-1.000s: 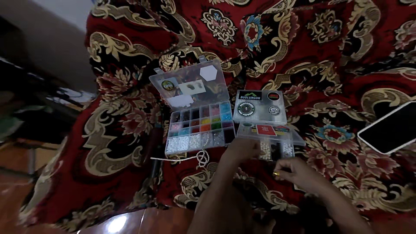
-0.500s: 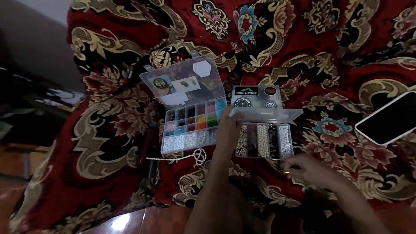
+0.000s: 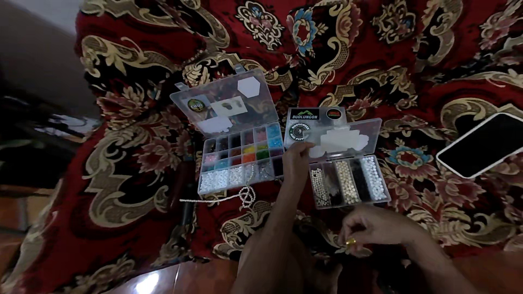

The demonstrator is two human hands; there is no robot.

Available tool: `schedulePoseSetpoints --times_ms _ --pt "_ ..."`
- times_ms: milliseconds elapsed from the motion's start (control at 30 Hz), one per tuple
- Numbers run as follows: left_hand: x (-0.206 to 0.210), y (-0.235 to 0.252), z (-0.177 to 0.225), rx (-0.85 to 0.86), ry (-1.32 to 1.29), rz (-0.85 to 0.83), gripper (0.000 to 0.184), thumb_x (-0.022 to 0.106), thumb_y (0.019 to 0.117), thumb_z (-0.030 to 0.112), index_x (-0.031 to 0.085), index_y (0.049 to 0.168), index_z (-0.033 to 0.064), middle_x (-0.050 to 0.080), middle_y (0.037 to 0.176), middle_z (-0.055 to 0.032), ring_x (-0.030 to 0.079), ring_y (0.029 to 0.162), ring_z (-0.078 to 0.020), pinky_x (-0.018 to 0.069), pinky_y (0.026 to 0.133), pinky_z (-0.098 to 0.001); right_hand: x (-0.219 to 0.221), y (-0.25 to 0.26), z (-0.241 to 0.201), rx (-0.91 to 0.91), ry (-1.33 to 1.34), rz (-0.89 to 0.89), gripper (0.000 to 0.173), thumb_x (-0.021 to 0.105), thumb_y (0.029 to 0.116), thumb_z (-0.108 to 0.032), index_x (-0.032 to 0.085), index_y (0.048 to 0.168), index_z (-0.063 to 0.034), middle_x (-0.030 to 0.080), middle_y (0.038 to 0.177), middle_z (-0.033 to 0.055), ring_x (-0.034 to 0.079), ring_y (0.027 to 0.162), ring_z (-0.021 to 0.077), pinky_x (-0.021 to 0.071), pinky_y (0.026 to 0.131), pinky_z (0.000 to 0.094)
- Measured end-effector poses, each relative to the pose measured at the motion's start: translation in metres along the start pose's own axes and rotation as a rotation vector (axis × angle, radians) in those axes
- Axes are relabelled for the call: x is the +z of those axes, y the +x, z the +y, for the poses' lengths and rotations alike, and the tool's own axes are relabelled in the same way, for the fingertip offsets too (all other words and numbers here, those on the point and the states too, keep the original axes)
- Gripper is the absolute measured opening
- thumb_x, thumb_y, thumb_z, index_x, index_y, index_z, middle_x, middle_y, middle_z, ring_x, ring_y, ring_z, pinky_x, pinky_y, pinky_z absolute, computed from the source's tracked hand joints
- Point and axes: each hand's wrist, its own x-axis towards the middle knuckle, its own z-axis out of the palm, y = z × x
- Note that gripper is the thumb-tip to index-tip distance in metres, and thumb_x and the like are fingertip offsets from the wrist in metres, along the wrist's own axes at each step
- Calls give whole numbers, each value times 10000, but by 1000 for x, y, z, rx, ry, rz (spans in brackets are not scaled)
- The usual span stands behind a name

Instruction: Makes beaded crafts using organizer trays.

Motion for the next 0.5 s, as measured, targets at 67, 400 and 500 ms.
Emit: schedulePoseSetpoints --times_ms 67,400,500 --pt "0 1 0 -5 -4 -5 220 587 960 -49 765 1070 19 726 1077 -156 707 946 -214 576 867 -359 0 3 1 65 -136 34 166 623 995 -101 729 1035 21 738 1071 118 709 905 163 577 868 362" --pt "-5 -4 4 73 212 -32 156 714 926 86 773 1068 62 635 1125 -188 648 974 -294 563 863 -412 -1 -2 1 -90 25 -34 187 675 956 -181 743 980 -9 755 1007 42 711 825 83 603 770 272" --pt "-20 -6 10 134 230 -433 211 636 995 156 746 1114 21 707 1105 -171 699 991 -294 555 926 -462 7 -7 -2 -281 189 -193 334 663 965 -363 761 943 -45 774 912 4 713 715 63 608 658 242"
